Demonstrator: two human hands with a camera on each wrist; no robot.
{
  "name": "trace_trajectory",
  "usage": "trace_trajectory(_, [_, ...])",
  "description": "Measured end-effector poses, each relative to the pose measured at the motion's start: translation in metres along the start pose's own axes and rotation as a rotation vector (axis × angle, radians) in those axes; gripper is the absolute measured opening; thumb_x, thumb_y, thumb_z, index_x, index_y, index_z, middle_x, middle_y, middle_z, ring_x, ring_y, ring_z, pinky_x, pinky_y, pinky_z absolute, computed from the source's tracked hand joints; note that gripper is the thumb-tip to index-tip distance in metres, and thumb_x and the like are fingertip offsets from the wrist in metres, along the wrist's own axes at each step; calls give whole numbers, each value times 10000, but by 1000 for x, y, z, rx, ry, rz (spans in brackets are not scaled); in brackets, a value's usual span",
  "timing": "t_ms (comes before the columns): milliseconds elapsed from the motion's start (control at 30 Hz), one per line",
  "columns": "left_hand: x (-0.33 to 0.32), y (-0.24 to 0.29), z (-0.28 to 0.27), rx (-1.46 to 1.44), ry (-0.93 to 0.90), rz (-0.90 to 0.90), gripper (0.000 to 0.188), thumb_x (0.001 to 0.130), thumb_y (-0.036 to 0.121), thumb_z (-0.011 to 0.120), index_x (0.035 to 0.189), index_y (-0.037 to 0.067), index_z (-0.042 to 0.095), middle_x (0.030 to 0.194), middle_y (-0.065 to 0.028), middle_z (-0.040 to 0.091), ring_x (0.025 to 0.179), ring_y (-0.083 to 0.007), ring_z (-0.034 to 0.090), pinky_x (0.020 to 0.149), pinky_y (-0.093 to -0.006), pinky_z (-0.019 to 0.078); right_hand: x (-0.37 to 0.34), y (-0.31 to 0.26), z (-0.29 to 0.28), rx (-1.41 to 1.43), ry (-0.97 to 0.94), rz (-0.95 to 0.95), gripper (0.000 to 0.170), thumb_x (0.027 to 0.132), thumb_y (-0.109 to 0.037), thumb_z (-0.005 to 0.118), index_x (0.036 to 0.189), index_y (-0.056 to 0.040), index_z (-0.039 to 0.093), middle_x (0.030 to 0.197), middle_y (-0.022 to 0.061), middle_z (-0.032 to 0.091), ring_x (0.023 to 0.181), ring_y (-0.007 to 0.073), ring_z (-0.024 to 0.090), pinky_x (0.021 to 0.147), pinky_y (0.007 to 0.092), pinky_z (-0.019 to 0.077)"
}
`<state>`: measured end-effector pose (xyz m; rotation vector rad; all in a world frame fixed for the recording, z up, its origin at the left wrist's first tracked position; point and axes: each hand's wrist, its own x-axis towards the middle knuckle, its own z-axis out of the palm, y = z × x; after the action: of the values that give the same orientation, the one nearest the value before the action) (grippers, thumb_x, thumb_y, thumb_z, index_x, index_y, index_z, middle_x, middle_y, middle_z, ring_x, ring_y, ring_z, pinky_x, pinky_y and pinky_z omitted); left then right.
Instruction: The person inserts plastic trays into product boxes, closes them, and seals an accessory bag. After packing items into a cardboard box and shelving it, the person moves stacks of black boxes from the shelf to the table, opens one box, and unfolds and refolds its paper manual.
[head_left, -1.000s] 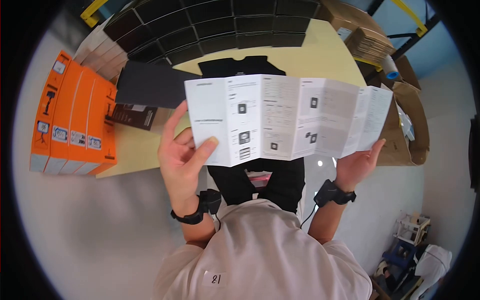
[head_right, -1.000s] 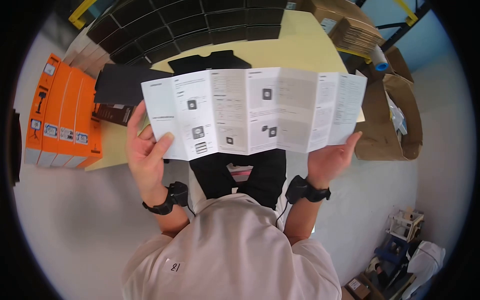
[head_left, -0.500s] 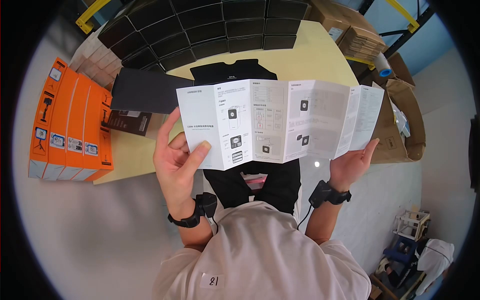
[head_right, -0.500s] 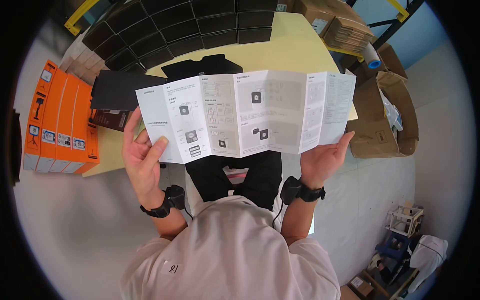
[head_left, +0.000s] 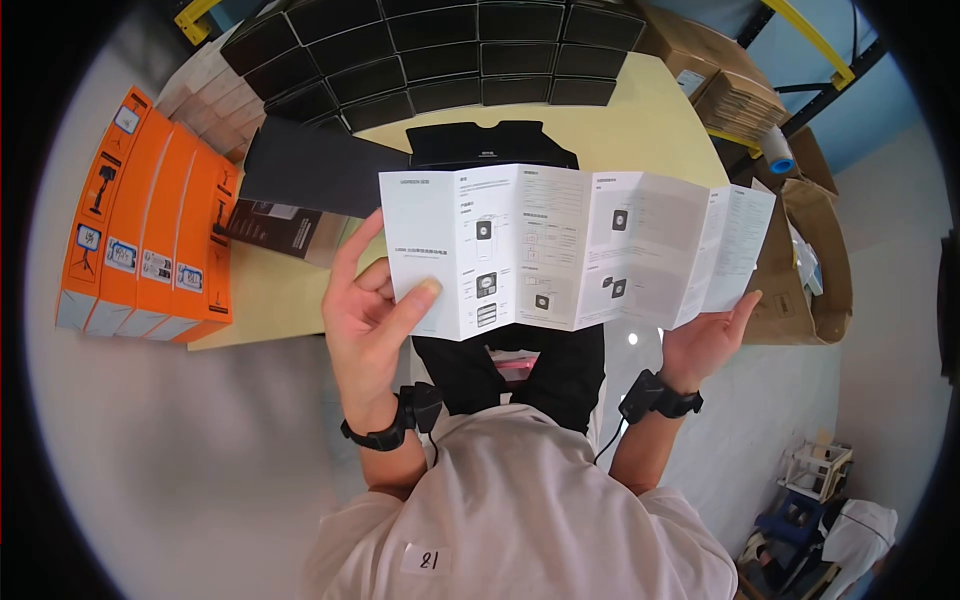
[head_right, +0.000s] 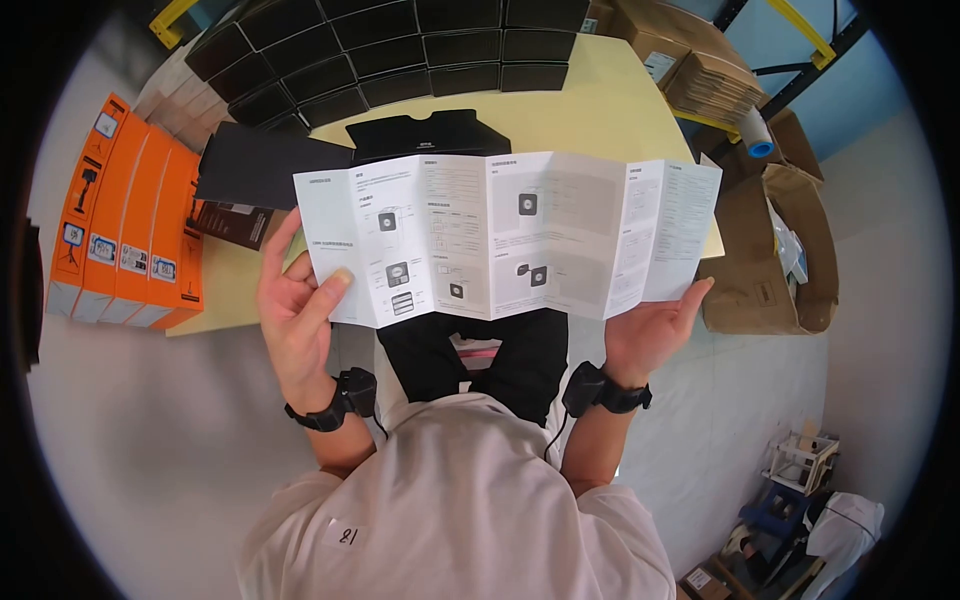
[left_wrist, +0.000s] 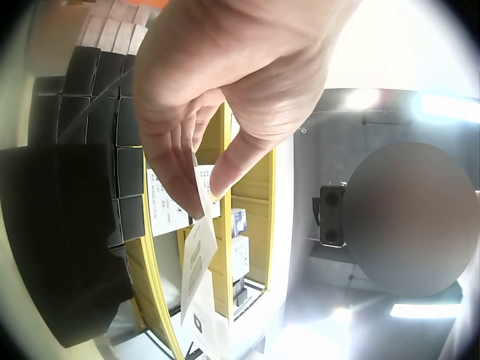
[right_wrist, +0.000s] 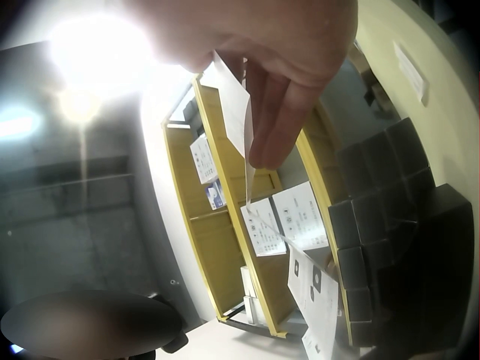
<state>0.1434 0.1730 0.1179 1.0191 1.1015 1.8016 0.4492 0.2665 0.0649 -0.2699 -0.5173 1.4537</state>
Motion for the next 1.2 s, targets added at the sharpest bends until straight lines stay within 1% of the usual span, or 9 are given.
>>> trace_trajectory(200, [-2,2,0,4,23,-6,670,830,-108,641,1425,-47,340,1118,-218,662,1036,-201,643,890,-297,493,0,-1,-7,75,-143,50,592,1032,-479,323,1463,-74,348,1480,50,421,1335,249,416,1098,412,328])
trace_trajectory(333, [-4,0,-3,9,49,-3,656,827,-99,654,1411,-65,357,1099,-200,674,1000,-184,651,870,-286,498,-1,-4,-8,77,-137,54,568,1035,-453,342,1459,-76,357,1477,52,426,1333,245,418,1099,412,328])
trace_trajectory(400, [-4,0,-3,-7,59,6,553,839,-75,661,1344,-88,435,1068,-180,688,957,-162,656,840,-265,501,-1,-5,-10,29,-59,26,538,1038,-426,355,1451,-82,376,1473,46,435,1334,239,418,1101,415,328])
trace_trajectory(600, [-4,-3,-9,72,59,14,327,866,-31,663,1170,-98,562,1033,-156,699,919,-137,651,794,-231,495,-1,-10,-12,88,-105,37,509,1039,-400,364,1445,-95,395,1473,33,439,1339,234,415,1112,416,317])
trace_trajectory(733, [-4,-3,-7,54,83,39,320,866,-26,667,1162,-94,568,1022,-147,700,902,-134,650,790,-233,495,-1,-12,-6,51,-32,14,496,1038,-387,374,1445,-103,398,1476,35,435,1335,234,418,1117,415,310])
trace_trajectory(833, [-4,-2,-9,63,94,24,329,867,-32,659,1176,-92,561,1029,-144,696,911,-136,646,813,-239,491,-1,-14,-6,73,-122,38,486,1038,-376,382,1419,-79,439,1453,49,474,1334,230,433,1136,416,288])
trace_trajectory(933, [-3,-9,-13,24,130,34,346,868,-61,629,1199,-102,537,1060,-141,687,944,-140,638,850,-245,477,0,-10,1,-29,99,-57,490,1026,-347,422,1408,-41,440,1444,84,477,1324,243,441,1121,424,311])
trace_trajectory(967, [-3,-12,-19,52,67,42,374,904,-66,557,1266,-113,474,1133,-168,660,1032,-154,620,926,-266,459,-1,-11,0,-49,102,-91,490,1026,-347,422,1408,-41,440,1444,84,477,1324,243,441,1121,424,311])
trace_trajectory(1200, [0,-13,-18,99,96,47,403,920,-36,564,1304,-104,461,1164,-172,648,1066,-154,610,953,-276,447,-5,-15,-2,-68,138,-75,478,1022,-299,419,1430,-52,396,1428,70,486,1303,237,461,1082,420,352])
